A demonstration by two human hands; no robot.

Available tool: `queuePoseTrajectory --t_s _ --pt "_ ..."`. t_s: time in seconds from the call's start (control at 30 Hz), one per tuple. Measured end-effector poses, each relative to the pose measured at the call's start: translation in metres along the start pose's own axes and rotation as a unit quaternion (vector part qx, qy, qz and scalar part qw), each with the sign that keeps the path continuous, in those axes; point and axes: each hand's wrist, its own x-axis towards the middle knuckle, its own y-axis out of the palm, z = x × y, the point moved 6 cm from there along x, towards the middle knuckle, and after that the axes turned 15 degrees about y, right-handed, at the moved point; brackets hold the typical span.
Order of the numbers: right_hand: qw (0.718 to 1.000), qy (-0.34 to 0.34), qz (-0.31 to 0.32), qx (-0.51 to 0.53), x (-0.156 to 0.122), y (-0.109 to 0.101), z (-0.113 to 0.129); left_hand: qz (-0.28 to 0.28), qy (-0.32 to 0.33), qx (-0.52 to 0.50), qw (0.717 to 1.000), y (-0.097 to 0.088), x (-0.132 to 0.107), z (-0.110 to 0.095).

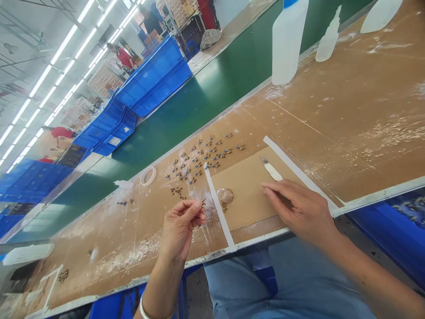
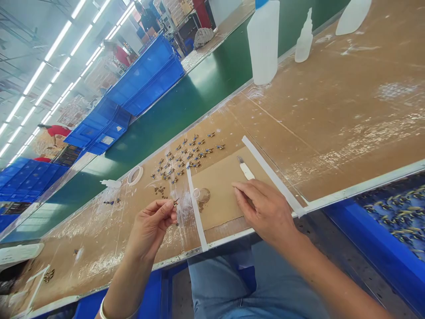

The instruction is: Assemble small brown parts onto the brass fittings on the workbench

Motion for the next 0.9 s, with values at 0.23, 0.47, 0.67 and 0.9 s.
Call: queuePoseTrajectory --t_s 0.23,0.47,0.67,0.9 --pt "1.000 0.011 0.004 0.001 0.000 0.000 -0.001 0.021 0.110 0.161 0.981 0.012 0.003 -0.013" --pt "1.000 -0.002 -0.004 0.004 0.001 0.001 -0.001 0.052 0.172 0.283 0.942 0.030 0.008 -0.021" --pt "1.000 -0.006 -0.008 0.005 0.003 -0.001 0.001 0.071 0.190 0.349 0.915 0.036 0.014 -0.020" --pt "1.000 0.000 -0.008 0.001 0.005 -0.002 0.002 0.087 0.188 0.363 0.908 0.038 0.016 -0.015"
